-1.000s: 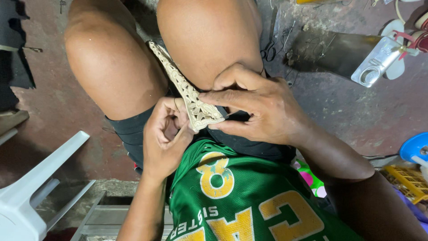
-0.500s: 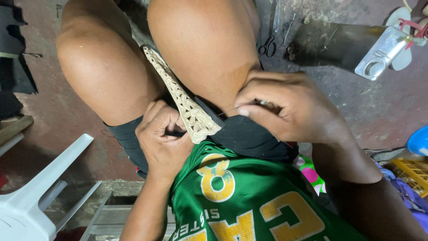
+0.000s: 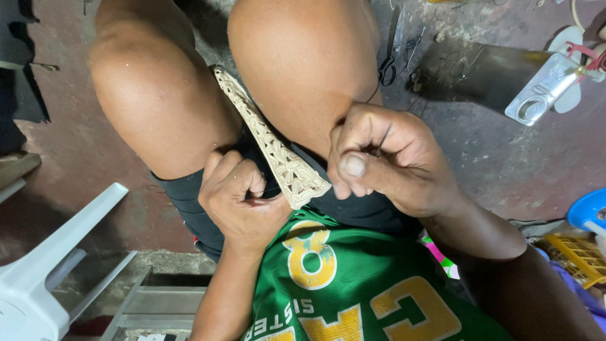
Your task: The person assembles a shoe upper by hand, pulling a needle and thread through pre-punched holes in the material and joining it to a sole.
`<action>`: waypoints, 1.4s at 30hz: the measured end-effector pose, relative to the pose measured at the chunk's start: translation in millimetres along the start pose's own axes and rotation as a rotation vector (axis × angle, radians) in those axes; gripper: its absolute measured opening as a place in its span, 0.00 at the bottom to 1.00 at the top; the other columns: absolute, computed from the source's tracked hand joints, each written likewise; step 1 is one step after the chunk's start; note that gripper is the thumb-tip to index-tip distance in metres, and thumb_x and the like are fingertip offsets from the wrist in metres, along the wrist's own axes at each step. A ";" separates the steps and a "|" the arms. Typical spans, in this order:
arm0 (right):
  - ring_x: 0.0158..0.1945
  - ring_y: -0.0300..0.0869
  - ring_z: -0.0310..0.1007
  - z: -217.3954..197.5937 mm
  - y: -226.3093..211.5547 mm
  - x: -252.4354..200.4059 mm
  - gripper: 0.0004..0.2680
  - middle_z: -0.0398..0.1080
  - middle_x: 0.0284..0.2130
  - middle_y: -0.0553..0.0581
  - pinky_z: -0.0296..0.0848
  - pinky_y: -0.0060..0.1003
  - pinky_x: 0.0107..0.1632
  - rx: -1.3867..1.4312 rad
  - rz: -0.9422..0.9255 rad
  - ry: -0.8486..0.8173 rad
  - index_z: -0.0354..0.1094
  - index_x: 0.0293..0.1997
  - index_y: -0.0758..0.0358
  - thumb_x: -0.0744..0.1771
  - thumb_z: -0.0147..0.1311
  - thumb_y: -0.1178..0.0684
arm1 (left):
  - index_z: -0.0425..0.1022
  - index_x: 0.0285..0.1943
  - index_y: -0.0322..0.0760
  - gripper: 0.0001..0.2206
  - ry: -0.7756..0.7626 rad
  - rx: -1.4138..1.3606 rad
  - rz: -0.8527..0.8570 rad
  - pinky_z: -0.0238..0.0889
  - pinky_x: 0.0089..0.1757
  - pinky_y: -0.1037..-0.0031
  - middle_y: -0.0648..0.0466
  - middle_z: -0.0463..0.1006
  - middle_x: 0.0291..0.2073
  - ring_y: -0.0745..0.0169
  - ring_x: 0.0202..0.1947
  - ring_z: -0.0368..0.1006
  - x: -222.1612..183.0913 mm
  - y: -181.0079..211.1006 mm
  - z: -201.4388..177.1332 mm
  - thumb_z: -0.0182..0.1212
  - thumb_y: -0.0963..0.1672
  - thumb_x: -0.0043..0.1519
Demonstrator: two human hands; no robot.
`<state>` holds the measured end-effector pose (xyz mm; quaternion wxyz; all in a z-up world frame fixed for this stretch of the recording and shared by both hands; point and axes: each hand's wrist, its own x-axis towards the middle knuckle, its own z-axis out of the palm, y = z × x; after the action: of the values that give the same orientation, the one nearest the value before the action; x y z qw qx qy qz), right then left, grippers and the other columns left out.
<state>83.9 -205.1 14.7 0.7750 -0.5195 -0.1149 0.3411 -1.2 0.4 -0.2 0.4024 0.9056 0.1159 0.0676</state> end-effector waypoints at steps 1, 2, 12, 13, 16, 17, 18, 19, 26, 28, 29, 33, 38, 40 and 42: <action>0.24 0.30 0.59 1.4 0.7 -1.4 0.07 0.67 0.27 0.53 0.60 0.25 0.29 -0.061 0.022 -0.007 0.59 0.37 0.64 0.74 0.46 0.56 | 0.53 0.20 0.36 0.20 -0.021 -0.016 -0.015 0.45 0.31 0.65 0.52 0.54 0.19 0.53 0.26 0.53 -1.2 -0.1 -1.5 0.70 0.39 0.41; 0.24 0.30 0.57 3.3 1.3 -2.4 0.08 0.64 0.26 0.52 0.59 0.25 0.30 0.028 0.063 0.022 0.58 0.37 0.63 0.74 0.46 0.56 | 0.53 0.19 0.36 0.20 -0.042 -0.032 -0.030 0.45 0.30 0.64 0.52 0.54 0.19 0.53 0.25 0.52 -2.3 -0.1 -3.4 0.69 0.38 0.40; 0.20 0.31 0.50 3.3 9.1 7.8 0.10 0.53 0.21 0.47 0.56 0.27 0.28 0.340 0.121 0.183 0.54 0.35 0.61 0.75 0.44 0.56 | 0.52 0.18 0.36 0.19 -0.080 -0.102 -0.072 0.44 0.29 0.65 0.52 0.54 0.17 0.54 0.24 0.53 -2.1 -4.1 -3.6 0.66 0.37 0.40; 0.19 0.31 0.50 1.4 10.9 6.6 0.09 0.53 0.21 0.47 0.56 0.27 0.27 0.371 0.124 0.203 0.55 0.36 0.61 0.74 0.43 0.56 | 0.53 0.19 0.36 0.19 -0.104 -0.124 -0.066 0.45 0.30 0.66 0.52 0.55 0.18 0.54 0.25 0.53 -1.3 -4.2 -5.0 0.68 0.38 0.40; 0.20 0.33 0.53 -2.6 12.6 2.7 0.08 0.55 0.19 0.49 0.59 0.26 0.25 0.403 0.100 0.246 0.56 0.37 0.61 0.75 0.42 0.54 | 0.58 0.25 0.35 0.17 -0.190 -0.212 -0.050 0.51 0.33 0.70 0.52 0.60 0.23 0.57 0.28 0.57 5.1 -4.1 -13.5 0.69 0.39 0.46; 0.21 0.34 0.56 -3.4 12.0 0.9 0.09 0.56 0.19 0.50 0.61 0.28 0.26 0.353 0.085 0.227 0.56 0.37 0.61 0.75 0.42 0.54 | 0.62 0.29 0.34 0.13 -0.252 -0.262 -0.059 0.55 0.35 0.74 0.53 0.63 0.26 0.60 0.30 0.61 6.8 -3.7 -21.0 0.67 0.38 0.51; 0.21 0.35 0.59 -4.1 11.6 -0.8 0.09 0.57 0.19 0.51 0.63 0.29 0.28 0.302 0.070 0.209 0.56 0.37 0.61 0.75 0.42 0.53 | 0.66 0.33 0.33 0.09 -0.314 -0.311 -0.068 0.60 0.38 0.77 0.53 0.66 0.30 0.62 0.33 0.65 8.2 -3.7 -25.6 0.65 0.38 0.55; 0.22 0.37 0.62 -2.5 11.5 -4.0 0.09 0.58 0.19 0.52 0.64 0.30 0.29 0.259 0.064 0.193 0.57 0.37 0.61 0.76 0.42 0.53 | 0.68 0.36 0.33 0.06 -0.381 -0.440 -0.224 0.60 0.35 0.78 0.55 0.66 0.30 0.65 0.32 0.64 6.6 -3.2 -30.0 0.61 0.40 0.55; 0.24 0.35 0.63 10.2 11.6 -10.3 0.09 0.60 0.20 0.51 0.69 0.32 0.36 0.013 0.011 0.113 0.56 0.38 0.61 0.76 0.44 0.54 | 0.73 0.47 0.31 0.12 -0.247 -0.810 -0.579 0.57 0.41 0.82 0.61 0.64 0.34 0.75 0.35 0.60 -14.8 -0.2 -18.6 0.70 0.40 0.59; 0.25 0.35 0.62 10.6 10.1 -13.0 0.08 0.60 0.21 0.51 0.68 0.31 0.36 -0.015 0.025 0.106 0.55 0.38 0.61 0.75 0.43 0.55 | 0.74 0.47 0.31 0.11 -0.211 -0.781 -0.526 0.58 0.41 0.82 0.61 0.64 0.36 0.75 0.37 0.60 -14.7 1.4 -12.1 0.70 0.39 0.59; 0.25 0.35 0.62 11.4 9.5 -14.0 0.08 0.60 0.21 0.51 0.68 0.31 0.37 -0.014 0.013 0.107 0.56 0.38 0.61 0.75 0.43 0.55 | 0.75 0.46 0.30 0.10 -0.232 -0.754 -0.455 0.58 0.42 0.81 0.61 0.64 0.37 0.74 0.38 0.60 -14.2 1.6 -11.3 0.70 0.38 0.60; 0.27 0.34 0.63 9.3 8.1 -18.8 0.09 0.62 0.24 0.52 0.69 0.31 0.40 -0.012 -0.026 0.114 0.57 0.39 0.63 0.77 0.44 0.54 | 0.78 0.48 0.30 0.10 -0.299 -0.641 -0.288 0.61 0.44 0.81 0.58 0.70 0.43 0.74 0.40 0.64 -20.3 0.5 -8.8 0.71 0.38 0.60; 0.38 0.36 0.68 10.1 2.8 -29.1 0.05 0.66 0.46 0.59 0.67 0.26 0.36 -0.224 -0.097 0.226 0.61 0.46 0.66 0.70 0.46 0.56 | 0.71 0.60 0.25 0.13 -0.265 -1.278 -0.492 0.64 0.59 0.72 0.46 0.77 0.53 0.65 0.53 0.73 -21.3 -18.1 -16.5 0.64 0.39 0.69; 0.43 0.36 0.68 11.8 -0.7 -36.7 0.07 0.64 0.50 0.61 0.69 0.26 0.43 -0.342 -0.160 0.192 0.62 0.53 0.69 0.70 0.53 0.60 | 0.68 0.64 0.23 0.17 -0.248 -1.428 -0.455 0.62 0.62 0.69 0.44 0.75 0.58 0.61 0.58 0.72 -22.9 -26.8 -22.9 0.64 0.40 0.70; 0.45 0.36 0.71 17.5 -2.2 -41.2 0.05 0.65 0.49 0.60 0.73 0.28 0.49 -0.274 -0.133 0.154 0.64 0.50 0.69 0.70 0.54 0.64 | 0.65 0.70 0.23 0.24 -0.249 -1.533 -0.439 0.60 0.65 0.64 0.43 0.75 0.62 0.57 0.63 0.72 -23.7 -35.6 -28.8 0.64 0.42 0.67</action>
<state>45.0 -219.6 31.5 0.7242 -0.6363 -0.1346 0.2294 -35.8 37.8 -8.2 0.9256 0.3354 0.1669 -0.0535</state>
